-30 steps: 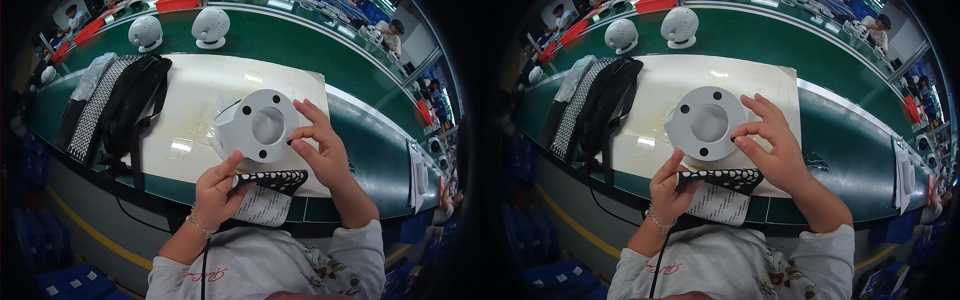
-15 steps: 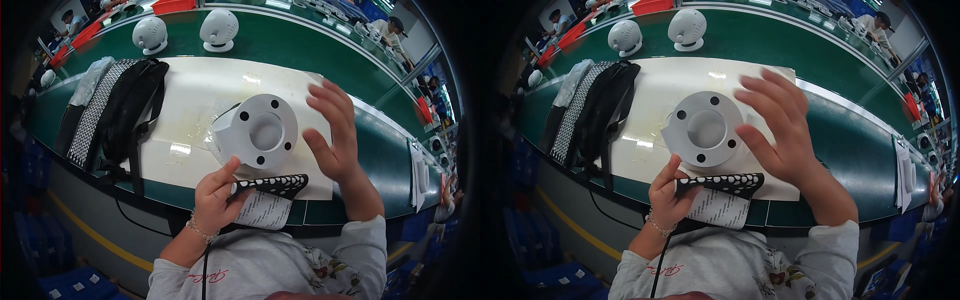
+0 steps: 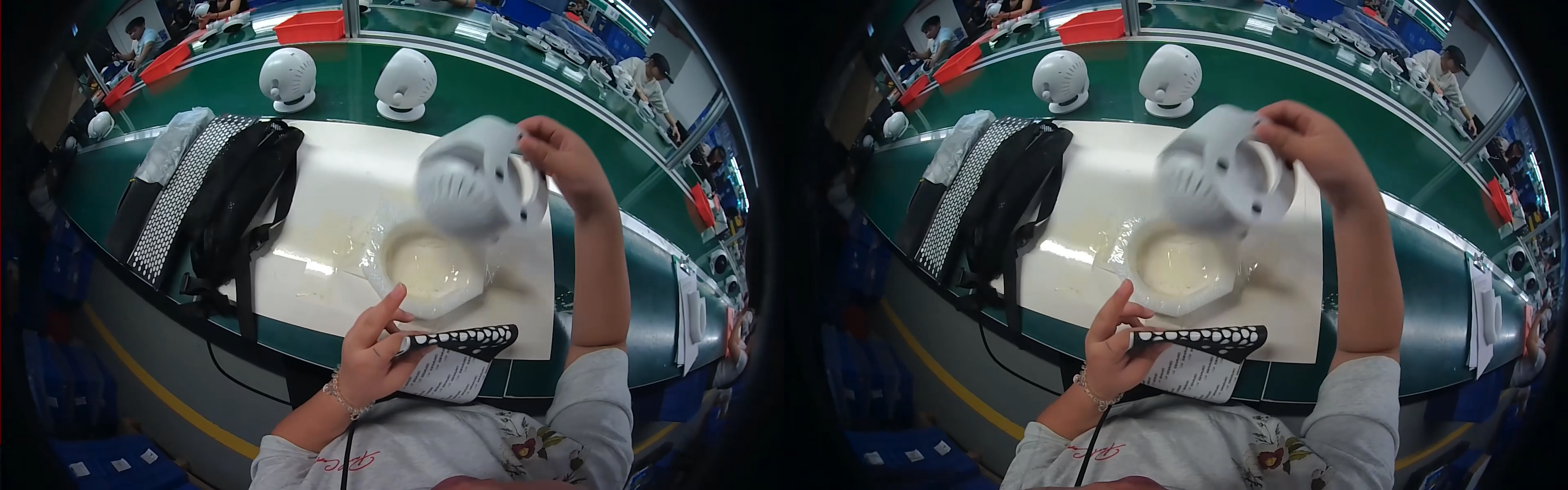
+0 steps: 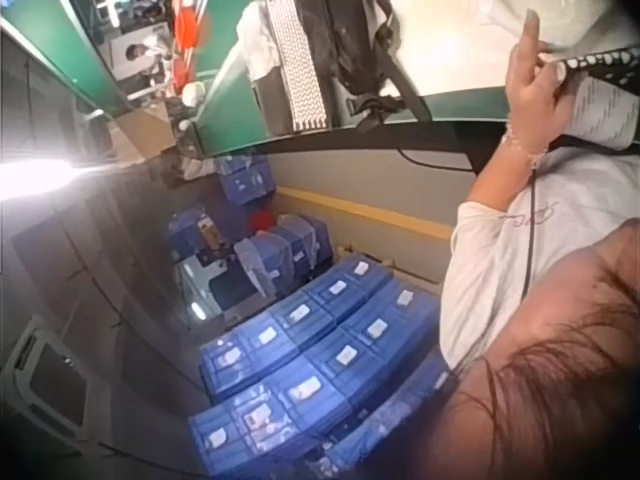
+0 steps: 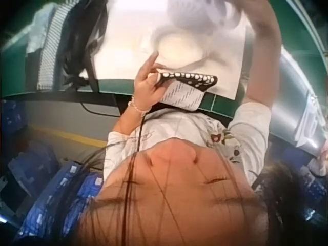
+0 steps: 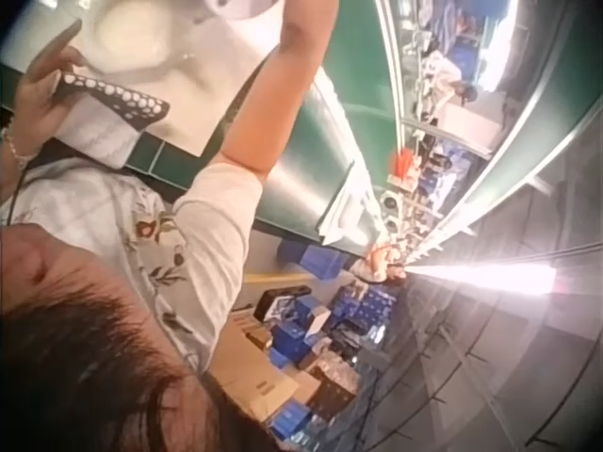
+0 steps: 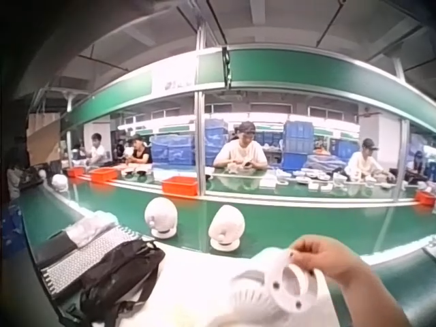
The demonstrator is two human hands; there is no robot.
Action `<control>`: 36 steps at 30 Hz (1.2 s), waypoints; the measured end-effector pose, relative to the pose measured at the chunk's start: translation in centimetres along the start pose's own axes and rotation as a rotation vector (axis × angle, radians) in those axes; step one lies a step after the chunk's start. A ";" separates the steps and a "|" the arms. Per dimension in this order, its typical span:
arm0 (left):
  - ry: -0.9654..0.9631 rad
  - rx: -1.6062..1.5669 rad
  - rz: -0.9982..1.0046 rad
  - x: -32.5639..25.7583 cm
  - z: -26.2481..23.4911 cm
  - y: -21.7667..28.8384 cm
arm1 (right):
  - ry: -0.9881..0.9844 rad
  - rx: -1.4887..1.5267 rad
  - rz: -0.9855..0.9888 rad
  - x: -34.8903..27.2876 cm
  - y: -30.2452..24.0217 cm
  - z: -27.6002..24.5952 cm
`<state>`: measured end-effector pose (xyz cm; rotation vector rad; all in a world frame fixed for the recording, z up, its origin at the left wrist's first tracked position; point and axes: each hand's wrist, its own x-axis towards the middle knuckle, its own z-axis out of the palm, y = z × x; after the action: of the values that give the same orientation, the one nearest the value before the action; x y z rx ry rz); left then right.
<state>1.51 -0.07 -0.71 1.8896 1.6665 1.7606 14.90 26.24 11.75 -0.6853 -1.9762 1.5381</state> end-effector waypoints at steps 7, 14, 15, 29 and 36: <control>-0.075 0.004 0.012 0.2 -0.2 0.2 | 0.644 -1.480 -0.477 6.1 13.1 -6.6; -0.091 -0.012 -0.039 0.3 -0.4 0.2 | 0.602 -1.594 0.057 6.0 16.8 -8.8; -0.093 -0.015 -0.037 0.3 -0.4 0.1 | 0.555 -1.618 0.110 6.1 16.4 -8.7; -0.138 0.001 -0.069 0.7 -0.4 0.3 | 0.096 -1.089 -0.183 14.7 13.7 6.7; -0.146 -0.050 -0.065 0.8 -0.6 0.3 | 0.477 -1.097 -0.451 13.2 14.3 1.8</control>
<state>1.02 0.03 0.28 1.8704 1.5984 1.5841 5.02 37.16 -1.17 -0.8075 -2.2428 -0.0789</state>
